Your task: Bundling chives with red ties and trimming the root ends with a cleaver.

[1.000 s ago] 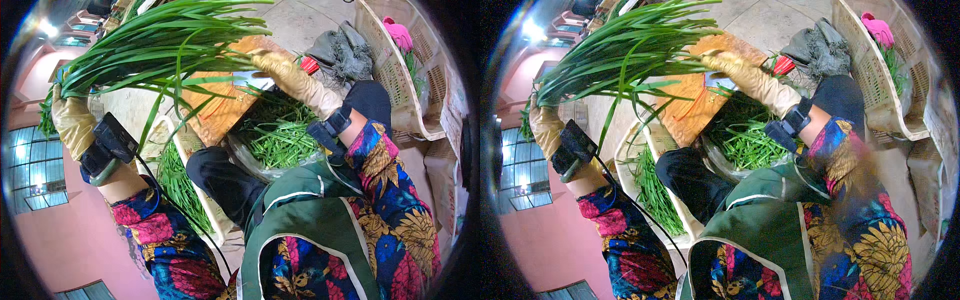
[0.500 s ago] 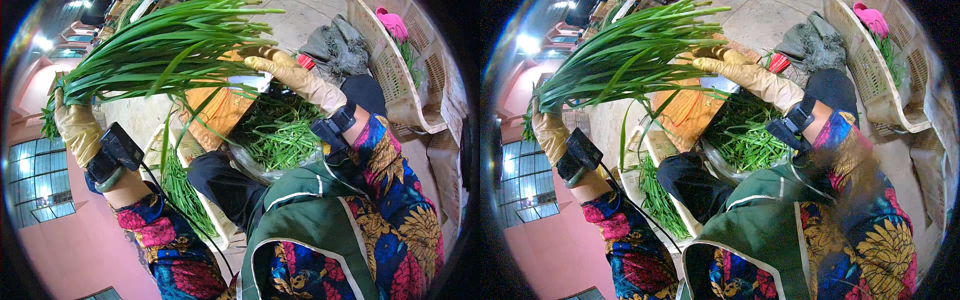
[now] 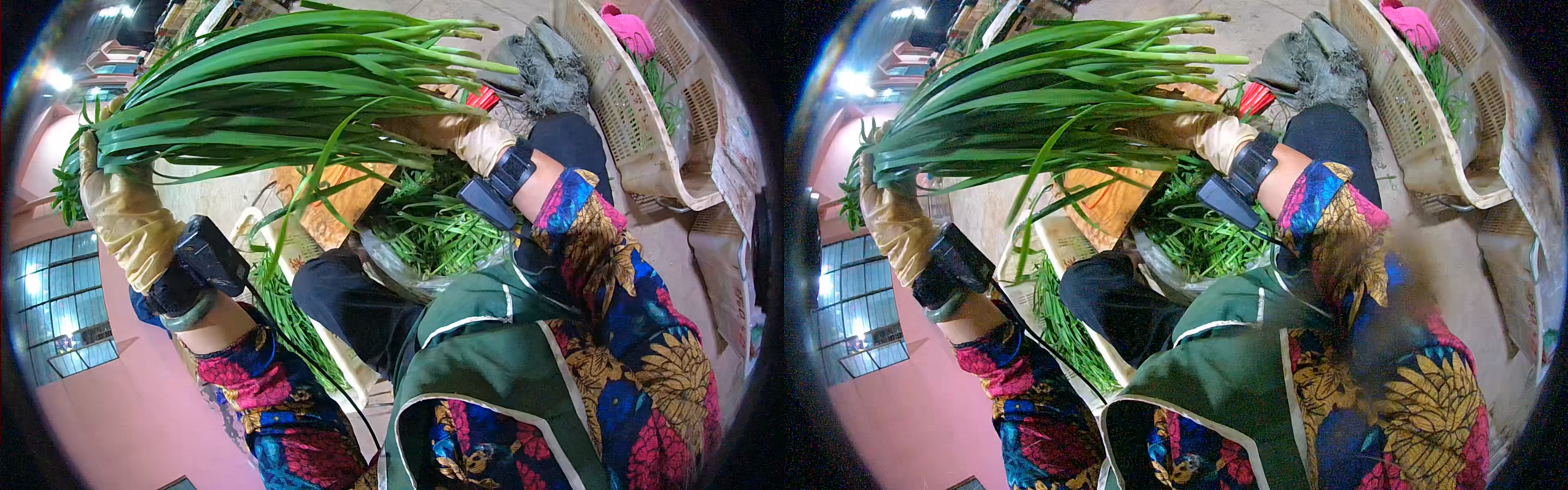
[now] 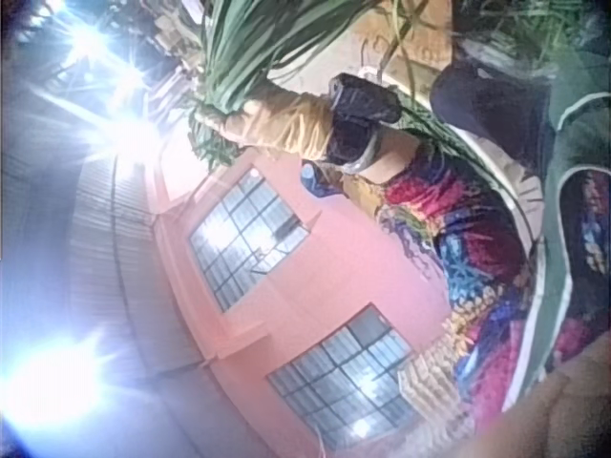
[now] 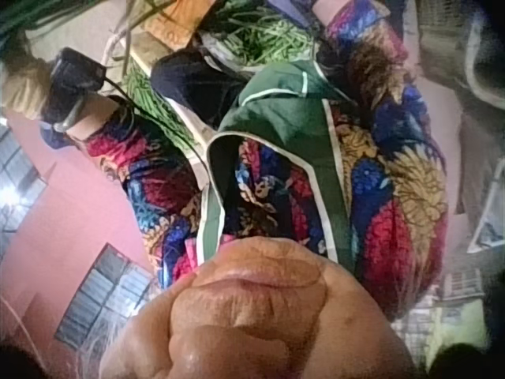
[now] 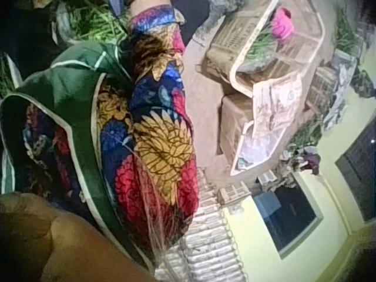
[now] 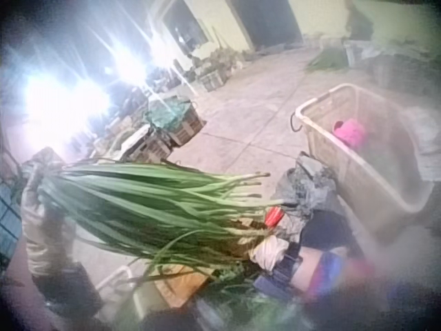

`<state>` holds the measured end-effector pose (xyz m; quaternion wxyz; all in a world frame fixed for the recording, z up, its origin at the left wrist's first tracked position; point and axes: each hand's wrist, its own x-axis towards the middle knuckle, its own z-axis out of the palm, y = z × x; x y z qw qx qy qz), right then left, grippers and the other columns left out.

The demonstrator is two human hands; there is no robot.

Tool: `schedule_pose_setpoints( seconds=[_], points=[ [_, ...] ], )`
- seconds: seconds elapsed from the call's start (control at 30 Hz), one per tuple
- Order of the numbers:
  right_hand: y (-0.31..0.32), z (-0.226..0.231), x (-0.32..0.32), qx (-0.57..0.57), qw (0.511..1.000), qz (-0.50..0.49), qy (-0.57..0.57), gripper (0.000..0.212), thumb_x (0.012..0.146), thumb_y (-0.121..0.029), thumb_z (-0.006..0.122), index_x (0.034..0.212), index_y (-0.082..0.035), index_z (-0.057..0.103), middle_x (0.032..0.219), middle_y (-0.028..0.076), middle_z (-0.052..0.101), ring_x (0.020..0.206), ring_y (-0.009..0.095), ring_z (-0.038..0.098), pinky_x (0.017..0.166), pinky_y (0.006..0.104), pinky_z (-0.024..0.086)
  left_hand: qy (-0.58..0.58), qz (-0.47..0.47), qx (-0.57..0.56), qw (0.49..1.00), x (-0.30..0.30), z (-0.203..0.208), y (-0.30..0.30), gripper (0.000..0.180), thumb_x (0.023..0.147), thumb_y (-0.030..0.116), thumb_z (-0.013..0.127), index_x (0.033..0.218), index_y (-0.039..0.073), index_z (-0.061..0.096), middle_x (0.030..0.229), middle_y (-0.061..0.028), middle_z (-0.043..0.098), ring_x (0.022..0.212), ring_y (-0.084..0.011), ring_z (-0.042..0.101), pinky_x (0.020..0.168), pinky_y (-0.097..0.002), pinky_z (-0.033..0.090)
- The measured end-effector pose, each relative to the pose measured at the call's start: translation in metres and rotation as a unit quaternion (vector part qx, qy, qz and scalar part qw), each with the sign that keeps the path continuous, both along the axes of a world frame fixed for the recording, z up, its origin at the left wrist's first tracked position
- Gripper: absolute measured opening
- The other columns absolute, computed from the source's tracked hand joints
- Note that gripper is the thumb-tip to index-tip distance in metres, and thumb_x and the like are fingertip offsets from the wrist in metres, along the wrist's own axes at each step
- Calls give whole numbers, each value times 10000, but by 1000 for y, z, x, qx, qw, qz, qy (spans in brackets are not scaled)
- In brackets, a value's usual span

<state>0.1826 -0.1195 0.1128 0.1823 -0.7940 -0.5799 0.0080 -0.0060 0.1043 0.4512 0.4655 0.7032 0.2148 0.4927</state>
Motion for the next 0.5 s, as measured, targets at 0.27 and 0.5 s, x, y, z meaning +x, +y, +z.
schedule_pose_setpoints(
  seconds=[0.27, 0.5],
  points=[
    [35, 11, -8, 147, 885, 169, 407, 195, 814, -236, 590, 887, -62, 638, 816, 88, 638, 719, 253, 631, 599, 375, 497, -27, 54, -47, 997, -17, 12, 15, 420, 999, 211, 395, 1296, -83, 439, 1260, -235, 530, 1100, -305, 567, 967, -417, 470],
    [54, -37, -18, -70, 896, 294, 326, 361, 807, -280, 657, 1072, -42, 601, 1035, 111, 637, 888, 274, 613, 737, 374, 492, -6, 85, -13, 996, -54, 20, 39, 449, 972, 303, 451, 1178, -88, 524, 1184, -241, 573, 1079, -338, 563, 958, -466, 455]
  ],
)
